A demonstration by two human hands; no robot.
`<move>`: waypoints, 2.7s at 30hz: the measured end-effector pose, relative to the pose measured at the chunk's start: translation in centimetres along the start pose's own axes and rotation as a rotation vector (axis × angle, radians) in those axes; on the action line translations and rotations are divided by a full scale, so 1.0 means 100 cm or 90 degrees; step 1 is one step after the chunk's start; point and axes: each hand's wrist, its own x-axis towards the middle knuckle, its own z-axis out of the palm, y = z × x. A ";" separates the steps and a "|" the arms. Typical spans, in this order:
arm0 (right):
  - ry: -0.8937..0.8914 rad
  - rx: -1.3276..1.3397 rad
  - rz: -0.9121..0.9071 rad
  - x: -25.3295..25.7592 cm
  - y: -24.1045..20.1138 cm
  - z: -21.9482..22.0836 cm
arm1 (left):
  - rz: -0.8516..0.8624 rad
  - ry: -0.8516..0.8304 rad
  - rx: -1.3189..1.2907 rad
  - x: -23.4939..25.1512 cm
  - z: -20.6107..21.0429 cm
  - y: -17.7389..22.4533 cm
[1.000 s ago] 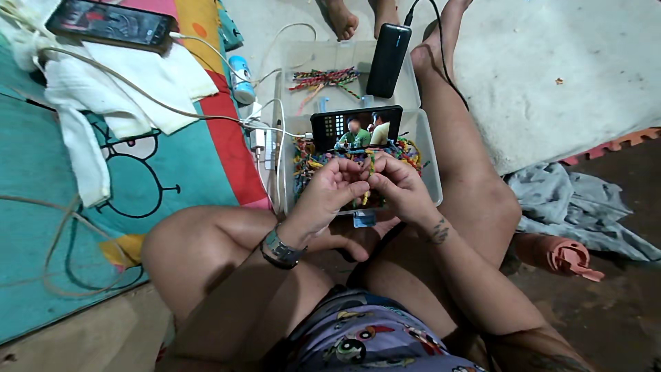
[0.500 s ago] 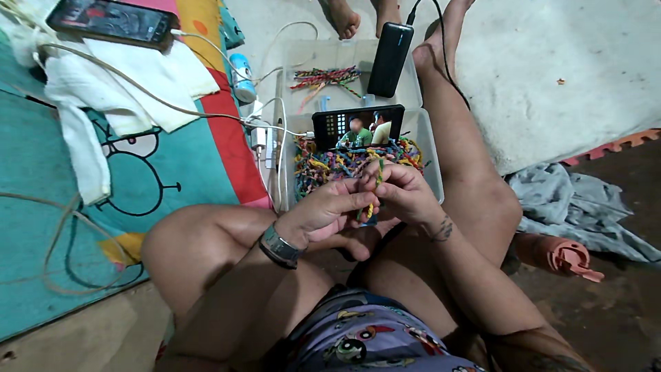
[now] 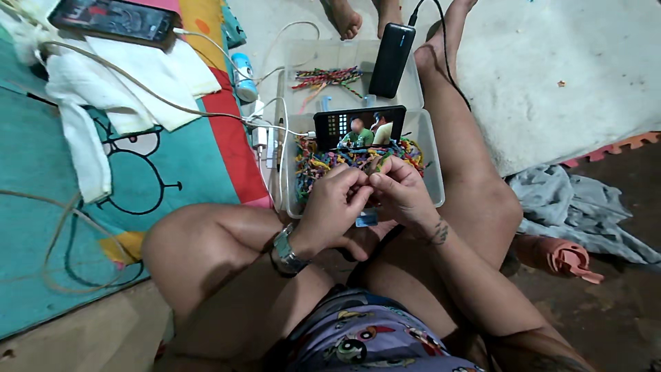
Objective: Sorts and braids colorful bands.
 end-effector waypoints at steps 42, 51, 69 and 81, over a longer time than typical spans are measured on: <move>-0.034 -0.015 -0.006 0.001 -0.001 -0.006 | -0.350 -0.217 -0.511 0.009 -0.010 -0.003; 0.079 -0.027 0.041 0.001 -0.003 0.003 | 0.042 -0.013 0.116 0.000 0.013 -0.005; -0.092 0.016 0.034 0.004 -0.005 -0.010 | -0.404 -0.248 -0.580 0.009 -0.013 -0.003; 0.083 -0.086 -0.004 0.001 0.001 0.002 | 0.004 -0.016 0.125 0.002 0.011 -0.004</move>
